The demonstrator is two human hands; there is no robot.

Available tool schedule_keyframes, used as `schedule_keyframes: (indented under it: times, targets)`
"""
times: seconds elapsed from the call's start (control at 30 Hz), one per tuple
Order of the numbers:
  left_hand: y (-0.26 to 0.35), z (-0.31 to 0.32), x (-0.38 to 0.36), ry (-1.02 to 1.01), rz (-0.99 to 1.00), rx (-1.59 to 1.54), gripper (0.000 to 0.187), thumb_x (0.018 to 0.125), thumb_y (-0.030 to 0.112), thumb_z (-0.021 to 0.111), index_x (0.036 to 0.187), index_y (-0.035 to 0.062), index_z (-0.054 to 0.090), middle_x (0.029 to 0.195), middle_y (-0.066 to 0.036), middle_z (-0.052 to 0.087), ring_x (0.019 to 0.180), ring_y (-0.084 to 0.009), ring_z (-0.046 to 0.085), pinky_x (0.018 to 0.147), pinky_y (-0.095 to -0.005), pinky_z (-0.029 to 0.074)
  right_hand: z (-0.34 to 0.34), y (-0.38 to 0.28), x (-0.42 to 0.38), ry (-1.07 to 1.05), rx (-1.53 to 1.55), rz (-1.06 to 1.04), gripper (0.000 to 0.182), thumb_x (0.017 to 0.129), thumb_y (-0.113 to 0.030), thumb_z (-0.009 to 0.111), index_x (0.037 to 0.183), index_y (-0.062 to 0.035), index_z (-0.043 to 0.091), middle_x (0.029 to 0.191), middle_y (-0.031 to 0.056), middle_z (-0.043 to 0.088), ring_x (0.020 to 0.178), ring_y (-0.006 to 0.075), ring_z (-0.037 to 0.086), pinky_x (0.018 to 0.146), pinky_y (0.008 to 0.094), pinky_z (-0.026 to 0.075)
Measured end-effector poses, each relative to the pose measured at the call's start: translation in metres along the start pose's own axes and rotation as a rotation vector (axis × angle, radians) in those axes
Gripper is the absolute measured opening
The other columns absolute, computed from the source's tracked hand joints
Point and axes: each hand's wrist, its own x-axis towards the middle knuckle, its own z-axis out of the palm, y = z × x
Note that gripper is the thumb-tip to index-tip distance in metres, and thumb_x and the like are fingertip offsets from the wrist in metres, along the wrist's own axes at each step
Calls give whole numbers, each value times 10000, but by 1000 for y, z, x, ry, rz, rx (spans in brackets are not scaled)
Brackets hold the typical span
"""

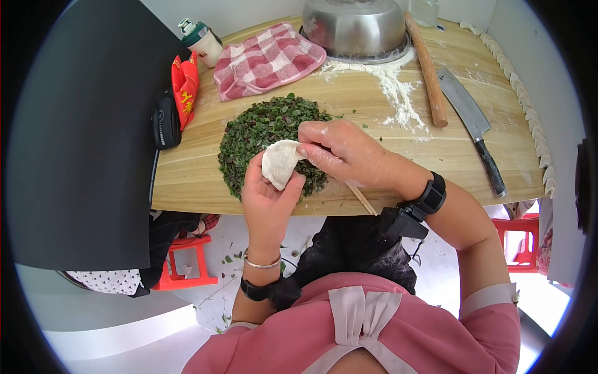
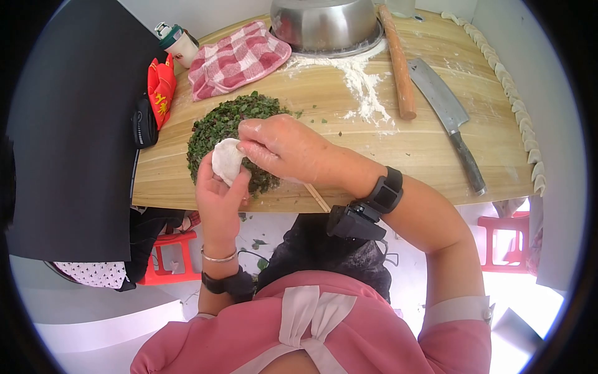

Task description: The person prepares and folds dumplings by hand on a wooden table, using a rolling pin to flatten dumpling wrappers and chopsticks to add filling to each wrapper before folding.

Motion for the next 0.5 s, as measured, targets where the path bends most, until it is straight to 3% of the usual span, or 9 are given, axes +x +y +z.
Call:
schedule_keyframes:
  times: [0.07,0.17,0.3,0.4,0.47,0.5]
  targets:
    - [-5,7,2,129,225,165,316,860,-39,595,1168,-42,521,894,-70,653,673,-56,568,551,-187,453,0,1,0,8,-16,-9,226,931,-187,504,800,-6,470,679,174,455,638,374,478,575,415,387]
    - [1,-2,-1,90,80,287,317,885,-10,569,1195,-42,511,905,-67,653,664,-48,560,549,-183,449,-3,-4,1,-34,3,35,225,914,-199,499,824,7,516,713,209,544,706,412,545,623,463,428]
    - [2,-6,1,114,120,246,319,893,-16,549,1208,-43,509,903,-62,651,663,-47,565,547,-181,448,-3,-7,0,-90,31,86,221,912,-191,503,820,9,517,716,209,543,698,408,540,623,455,431]
    - [4,-5,2,106,148,246,311,902,-18,524,1214,-27,515,927,-64,647,709,-54,583,552,-181,451,-3,-9,-1,-128,73,88,182,888,-172,541,842,3,517,680,187,549,668,386,554,617,451,432]
    - [8,1,3,134,170,304,249,913,-20,515,1162,-29,517,918,-57,623,672,-48,539,554,-184,429,-3,-13,-1,-177,144,233,170,851,-119,598,959,-13,518,766,125,587,667,290,580,607,366,457]
    - [5,0,5,133,169,303,249,913,-20,515,1162,-29,517,918,-57,623,672,-48,539,554,-184,429,-1,-12,-2,-176,143,234,170,851,-119,598,959,-13,518,766,125,587,667,290,580,607,366,457]
